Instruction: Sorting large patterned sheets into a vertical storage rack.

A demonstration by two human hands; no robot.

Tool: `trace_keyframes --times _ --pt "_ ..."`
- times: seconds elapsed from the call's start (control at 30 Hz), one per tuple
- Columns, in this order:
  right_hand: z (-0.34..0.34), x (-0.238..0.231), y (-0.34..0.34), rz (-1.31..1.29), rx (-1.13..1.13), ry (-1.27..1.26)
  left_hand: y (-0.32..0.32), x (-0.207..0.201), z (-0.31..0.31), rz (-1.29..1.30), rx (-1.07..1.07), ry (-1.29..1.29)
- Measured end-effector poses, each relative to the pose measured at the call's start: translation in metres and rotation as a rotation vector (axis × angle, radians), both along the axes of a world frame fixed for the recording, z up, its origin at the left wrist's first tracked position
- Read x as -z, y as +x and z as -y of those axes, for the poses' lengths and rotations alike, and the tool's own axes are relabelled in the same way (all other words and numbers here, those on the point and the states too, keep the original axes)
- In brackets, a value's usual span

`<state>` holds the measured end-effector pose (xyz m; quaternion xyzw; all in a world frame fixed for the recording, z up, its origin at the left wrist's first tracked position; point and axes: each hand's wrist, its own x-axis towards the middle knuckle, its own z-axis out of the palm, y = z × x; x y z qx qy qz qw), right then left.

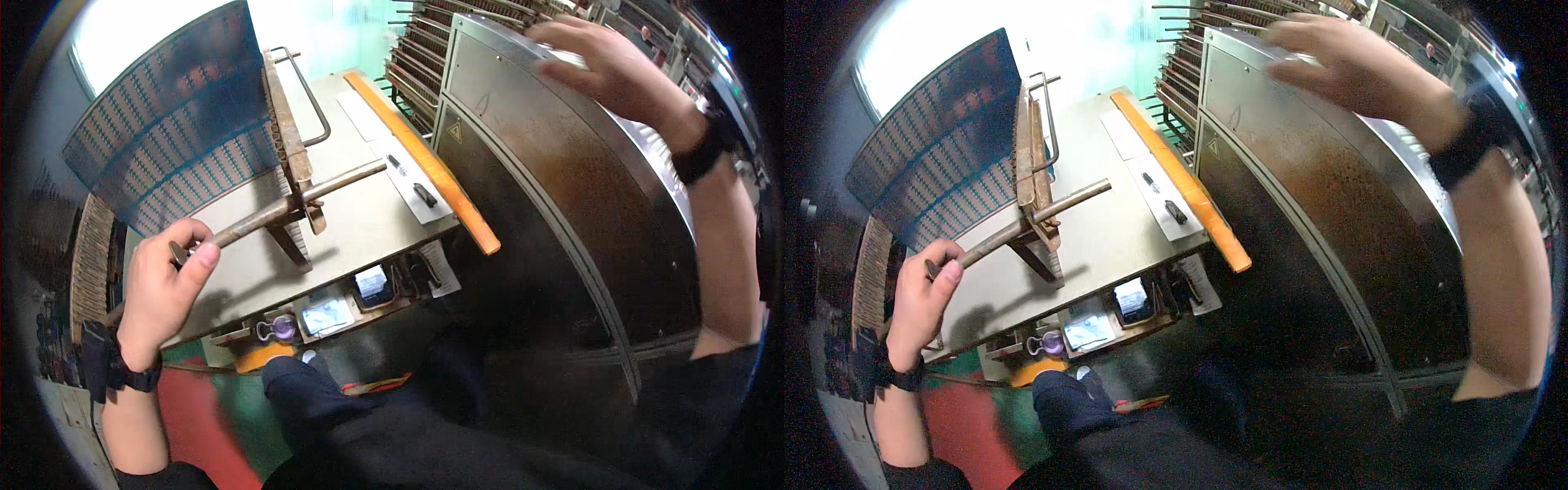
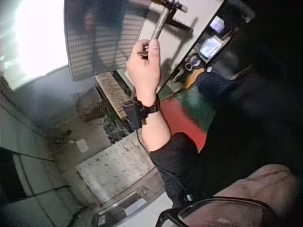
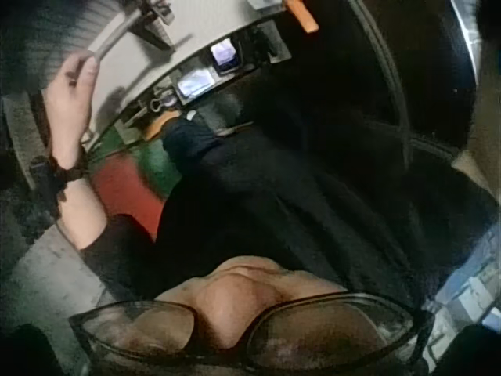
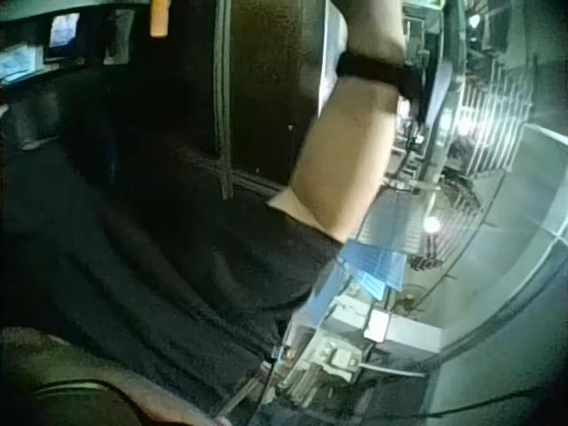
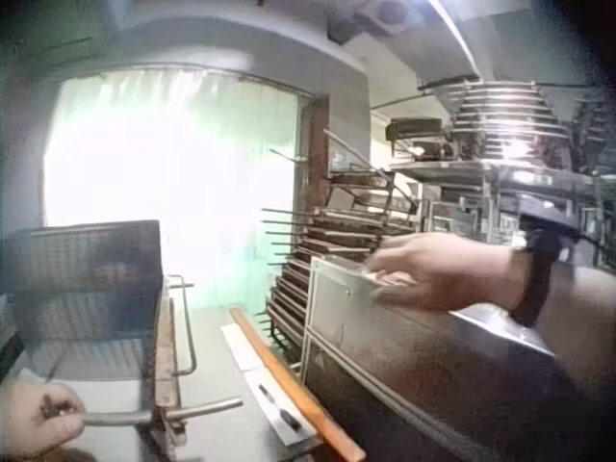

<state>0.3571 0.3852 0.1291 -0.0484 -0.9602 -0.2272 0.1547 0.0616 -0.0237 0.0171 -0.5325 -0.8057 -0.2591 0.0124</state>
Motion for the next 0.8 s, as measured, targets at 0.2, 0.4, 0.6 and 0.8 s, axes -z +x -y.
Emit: trace_keyframes --times 0.2,0.4,0.6,0.8 --pt "-0.019 0.041 0.094 -0.183 0.324 -0.5 -0.002 0.01 -0.01 0.101 -0.016 -0.051" --pt "-0.028 0.043 0.081 -0.189 0.242 -0.662 0.001 0.018 -0.005 0.265 -0.015 0.081" --pt "-0.013 0.043 0.075 -0.245 0.325 -0.682 -0.013 0.017 0.005 0.376 0.078 0.123" --pt "-0.005 0.034 0.071 -0.141 0.418 -0.391 -0.009 0.01 0.002 0.43 0.103 0.044"
